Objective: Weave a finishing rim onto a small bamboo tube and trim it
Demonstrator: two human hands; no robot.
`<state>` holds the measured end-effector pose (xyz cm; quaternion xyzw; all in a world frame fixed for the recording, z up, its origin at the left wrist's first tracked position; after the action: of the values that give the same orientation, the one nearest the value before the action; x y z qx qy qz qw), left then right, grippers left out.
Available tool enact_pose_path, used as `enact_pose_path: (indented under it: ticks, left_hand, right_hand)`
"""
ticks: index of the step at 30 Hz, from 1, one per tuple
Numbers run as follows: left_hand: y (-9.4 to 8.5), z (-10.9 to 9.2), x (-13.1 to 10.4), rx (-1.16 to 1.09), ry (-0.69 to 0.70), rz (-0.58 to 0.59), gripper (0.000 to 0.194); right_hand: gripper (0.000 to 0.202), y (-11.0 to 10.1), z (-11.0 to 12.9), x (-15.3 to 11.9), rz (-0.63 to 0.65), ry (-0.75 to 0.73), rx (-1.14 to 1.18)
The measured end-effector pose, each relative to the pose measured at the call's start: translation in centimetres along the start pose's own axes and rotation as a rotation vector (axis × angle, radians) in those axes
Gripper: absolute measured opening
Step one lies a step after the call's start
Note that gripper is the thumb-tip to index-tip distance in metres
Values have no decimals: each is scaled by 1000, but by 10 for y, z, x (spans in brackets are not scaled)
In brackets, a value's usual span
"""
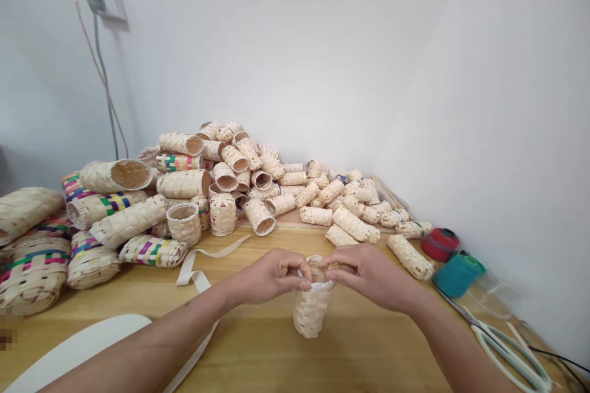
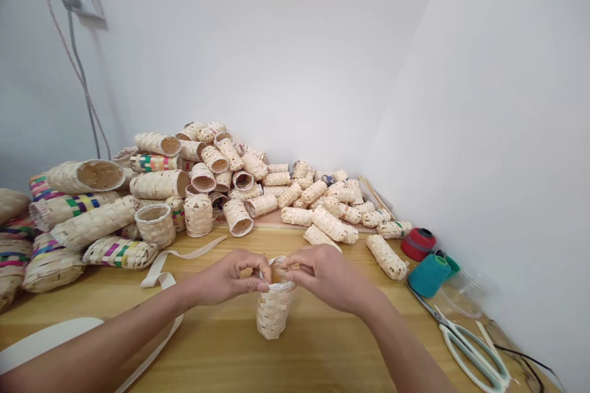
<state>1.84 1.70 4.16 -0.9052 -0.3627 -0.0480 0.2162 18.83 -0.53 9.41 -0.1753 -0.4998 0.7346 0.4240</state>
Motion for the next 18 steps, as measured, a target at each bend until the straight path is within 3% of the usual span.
enact_pose_path:
  ticks: [3,8,18]
  left_hand:
    - [-1,-2,0,23,20,-9,25]
    - [0,-5,0,60,92,30,19]
    - [2,-9,-1,54,140,78,34]
  right_hand:
    - [19,0,3,8,115,-62,-34]
    - [18,1,6,17,257,-16,-4]
    - [26,3,20,24,174,-54,-187]
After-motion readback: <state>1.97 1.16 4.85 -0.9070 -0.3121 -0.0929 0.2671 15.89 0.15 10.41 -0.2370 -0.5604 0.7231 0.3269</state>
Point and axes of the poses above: each hand's wrist, its own x-axis towards the middle knuckle, its own y-axis out of the palm, z = x × y, the point moved 4 cm from there along x, towards the middle knuckle, and after that the axes turned 2 degrees about y, right-handed, at the moved point
